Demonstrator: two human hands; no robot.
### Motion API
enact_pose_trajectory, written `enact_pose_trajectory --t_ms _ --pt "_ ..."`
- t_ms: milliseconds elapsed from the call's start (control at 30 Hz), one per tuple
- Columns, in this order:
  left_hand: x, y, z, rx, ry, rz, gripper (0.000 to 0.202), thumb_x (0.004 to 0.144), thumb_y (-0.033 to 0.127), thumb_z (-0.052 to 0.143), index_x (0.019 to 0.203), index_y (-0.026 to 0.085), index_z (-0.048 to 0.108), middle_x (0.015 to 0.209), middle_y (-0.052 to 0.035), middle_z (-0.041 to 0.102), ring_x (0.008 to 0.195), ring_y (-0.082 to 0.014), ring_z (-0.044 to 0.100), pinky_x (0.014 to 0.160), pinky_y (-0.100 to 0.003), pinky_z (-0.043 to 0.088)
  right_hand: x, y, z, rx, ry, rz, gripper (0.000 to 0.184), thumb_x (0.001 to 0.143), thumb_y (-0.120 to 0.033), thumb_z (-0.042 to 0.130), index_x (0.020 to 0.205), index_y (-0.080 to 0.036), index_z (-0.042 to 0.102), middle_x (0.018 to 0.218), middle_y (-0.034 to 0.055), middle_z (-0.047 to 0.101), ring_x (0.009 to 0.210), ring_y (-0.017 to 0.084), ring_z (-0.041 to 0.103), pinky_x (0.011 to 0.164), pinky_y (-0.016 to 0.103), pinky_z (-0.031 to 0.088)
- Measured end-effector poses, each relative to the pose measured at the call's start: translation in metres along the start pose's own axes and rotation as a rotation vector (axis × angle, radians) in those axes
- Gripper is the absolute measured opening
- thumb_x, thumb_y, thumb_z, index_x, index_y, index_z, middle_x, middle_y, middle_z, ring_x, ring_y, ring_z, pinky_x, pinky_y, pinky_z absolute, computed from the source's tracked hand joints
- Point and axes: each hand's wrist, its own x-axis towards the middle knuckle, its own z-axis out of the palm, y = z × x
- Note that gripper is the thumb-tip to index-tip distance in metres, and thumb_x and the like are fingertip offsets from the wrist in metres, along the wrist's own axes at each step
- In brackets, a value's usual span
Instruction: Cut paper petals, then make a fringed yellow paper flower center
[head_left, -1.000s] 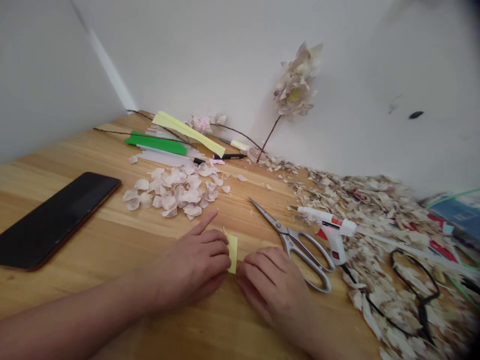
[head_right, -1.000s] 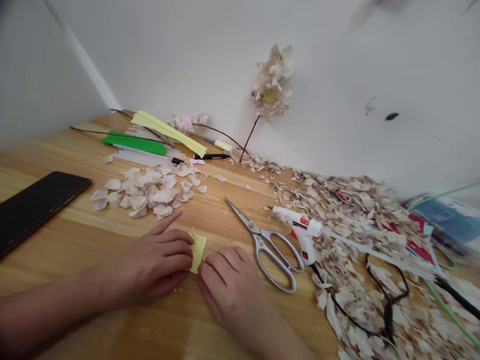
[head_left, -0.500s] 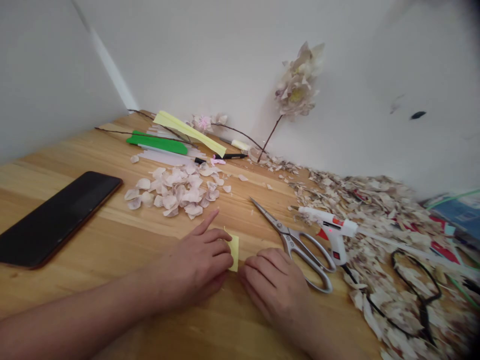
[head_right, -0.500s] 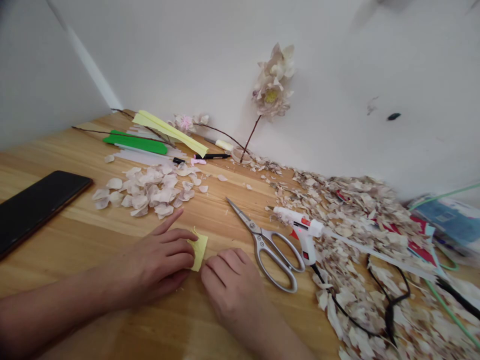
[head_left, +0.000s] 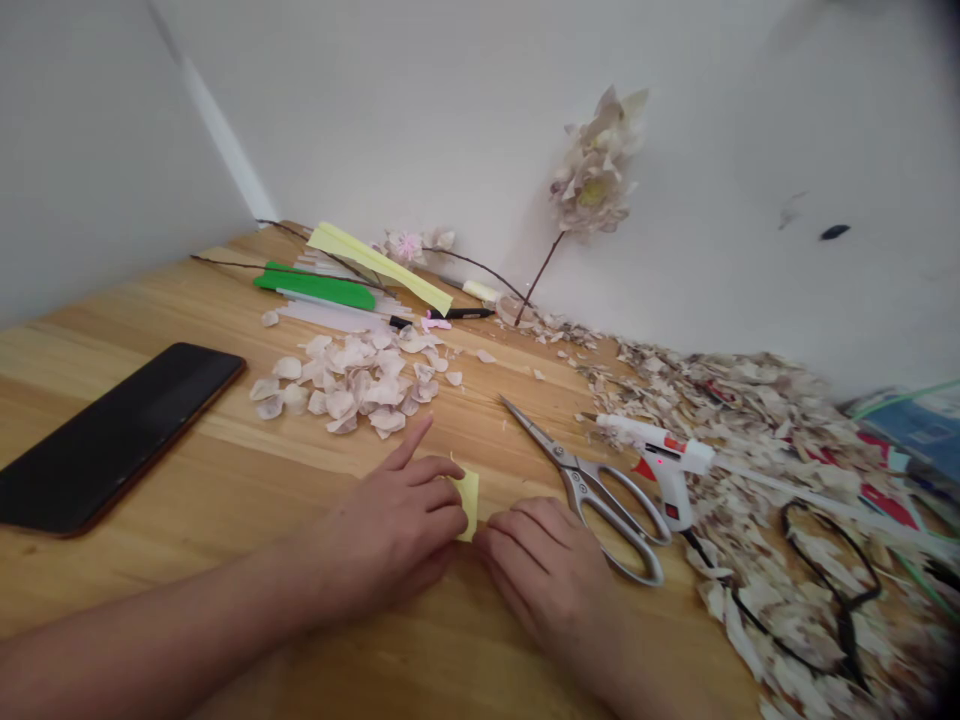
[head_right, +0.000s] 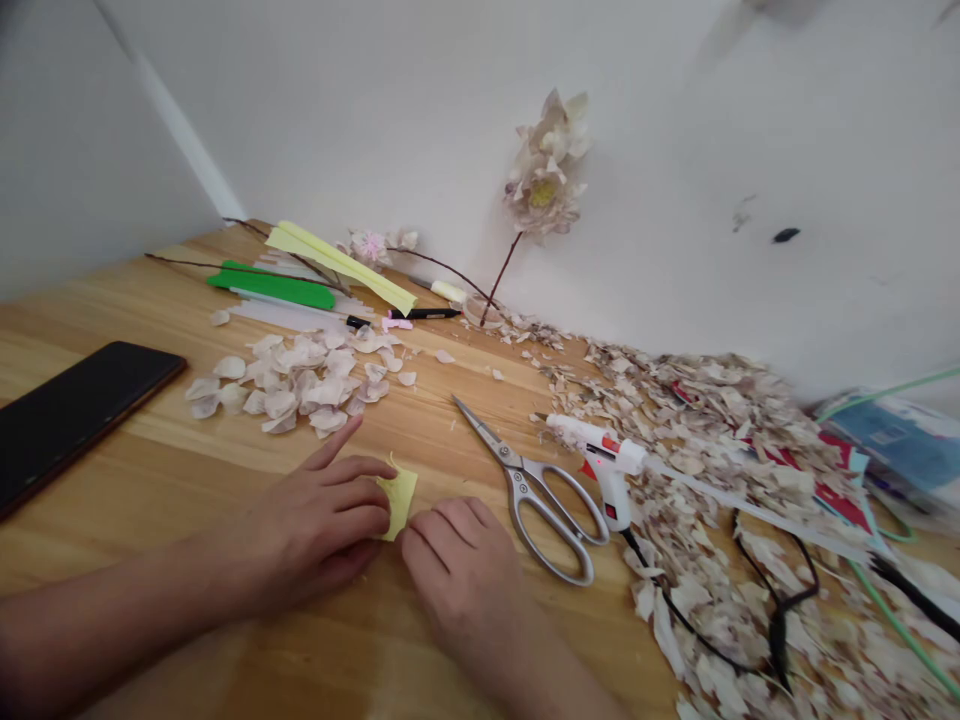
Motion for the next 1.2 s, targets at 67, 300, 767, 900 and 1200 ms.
enact_pose_trajectory --t_ms 67,300,767,900,1200 --pt "0.0002 -0.0006 0.0016 0.008 0.014 0.009 0.012 0.083 0.018 0.053 0.073 0.02 0.06 0.077 0.0033 0.067 0.104 -0.0171 0.057 0.115 -0.049 0.0 0.0 -0.0004 0.0003 0.016 0.009 0.012 0.018 0.092 -0.014 0.046 0.088 -0.014 0.063 0.081 0.005 0.065 0.074 0.019 0.051 0.067 0.033 0.04" --pt "0.0003 -0.0011 0.0028 0.007 0.027 0.016 0.011 0.083 0.017 0.054 0.074 0.02 0.06 0.078 0.0033 0.067 0.103 -0.0171 0.058 0.115 -0.049 -0.001 0.0013 0.0001 0.0002 0.035 0.037 0.025 0.016 0.09 -0.012 0.047 0.09 -0.013 0.063 0.081 0.0053 0.065 0.073 0.019 0.051 0.067 0.033 0.041" --pt "-0.0008 -0.0034 0.0071 0.021 0.05 0.028 0.009 0.083 0.019 0.055 0.075 0.021 0.058 0.077 0.0043 0.067 0.106 -0.0185 0.058 0.111 -0.055 -0.009 0.0005 0.0004 0.003 0.043 0.031 0.04 0.02 0.092 -0.013 0.044 0.09 -0.015 0.063 0.08 0.0054 0.065 0.073 0.019 0.051 0.066 0.033 0.044" --pt "-0.0014 -0.0031 0.006 0.014 0.049 0.014 0.011 0.085 0.021 0.054 0.075 0.021 0.06 0.079 0.0034 0.067 0.105 -0.0184 0.058 0.111 -0.055 -0.006 0.0015 -0.0007 0.0024 0.126 0.041 0.091 0.018 0.091 -0.011 0.046 0.087 -0.016 0.063 0.077 0.0048 0.065 0.071 0.019 0.051 0.064 0.032 0.044" --pt "0.0021 -0.0004 0.0039 -0.157 0.042 -0.136 0.008 0.08 0.018 0.059 0.075 0.022 0.064 0.079 0.0048 0.069 0.101 -0.0168 0.059 0.111 -0.052 -0.008 0.0029 0.0031 0.0018 0.45 -0.037 0.424 0.011 0.083 -0.01 0.06 0.079 -0.019 0.062 0.074 0.0011 0.062 0.074 0.018 0.055 0.066 0.03 0.044"
